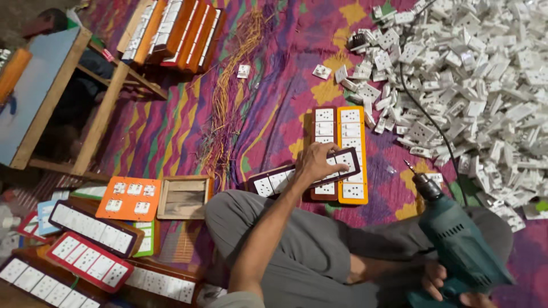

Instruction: The person uses a power drill to fasten screws into multiple wooden switchboards containing white electrical sockets. They handle the boards one at a time, drilling several screws into each unit before setting them aside.

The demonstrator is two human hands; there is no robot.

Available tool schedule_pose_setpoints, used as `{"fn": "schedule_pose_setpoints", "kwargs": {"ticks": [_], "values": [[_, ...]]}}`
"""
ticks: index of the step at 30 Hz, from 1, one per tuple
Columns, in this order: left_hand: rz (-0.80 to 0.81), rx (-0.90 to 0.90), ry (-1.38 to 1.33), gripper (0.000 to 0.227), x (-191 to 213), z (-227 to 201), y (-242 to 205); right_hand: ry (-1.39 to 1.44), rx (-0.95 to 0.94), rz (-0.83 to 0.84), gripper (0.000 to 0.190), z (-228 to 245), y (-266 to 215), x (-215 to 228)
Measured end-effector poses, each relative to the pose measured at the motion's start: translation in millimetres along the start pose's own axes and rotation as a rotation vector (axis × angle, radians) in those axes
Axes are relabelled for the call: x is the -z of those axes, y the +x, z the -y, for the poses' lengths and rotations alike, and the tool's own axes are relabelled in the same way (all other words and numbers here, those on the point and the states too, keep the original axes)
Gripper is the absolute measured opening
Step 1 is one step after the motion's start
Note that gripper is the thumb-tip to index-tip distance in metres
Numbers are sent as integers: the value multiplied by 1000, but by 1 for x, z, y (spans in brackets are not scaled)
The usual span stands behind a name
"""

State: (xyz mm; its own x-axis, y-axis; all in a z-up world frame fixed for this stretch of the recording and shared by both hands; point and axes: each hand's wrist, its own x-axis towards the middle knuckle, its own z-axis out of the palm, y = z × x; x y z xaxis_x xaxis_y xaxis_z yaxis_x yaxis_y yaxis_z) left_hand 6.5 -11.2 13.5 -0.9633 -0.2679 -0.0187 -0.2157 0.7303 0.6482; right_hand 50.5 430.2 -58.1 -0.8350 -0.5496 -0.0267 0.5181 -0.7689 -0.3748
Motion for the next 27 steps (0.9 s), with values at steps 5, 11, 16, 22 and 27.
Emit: {"fn": "schedule_pose_setpoints", "kwargs": {"ticks": [5, 11, 16, 22, 27], "values": [[-48, -61, 16, 60, 1, 11, 2, 11, 88, -230, 80, -23, -21, -8], [59, 74, 71, 64, 7, 11, 8, -19, 32, -329, 82, -33, -12, -32], [114, 76, 10, 61, 15, 0, 11, -103, 51, -354, 83, -41, -3, -54], [16, -18, 60, 58, 13, -5, 2, -184, 42, -405, 80, -47, 5, -66], [-73, -96, 116, 57, 13, -11, -2, -192, -1, -317, 74, -44, 10, -57]]}}
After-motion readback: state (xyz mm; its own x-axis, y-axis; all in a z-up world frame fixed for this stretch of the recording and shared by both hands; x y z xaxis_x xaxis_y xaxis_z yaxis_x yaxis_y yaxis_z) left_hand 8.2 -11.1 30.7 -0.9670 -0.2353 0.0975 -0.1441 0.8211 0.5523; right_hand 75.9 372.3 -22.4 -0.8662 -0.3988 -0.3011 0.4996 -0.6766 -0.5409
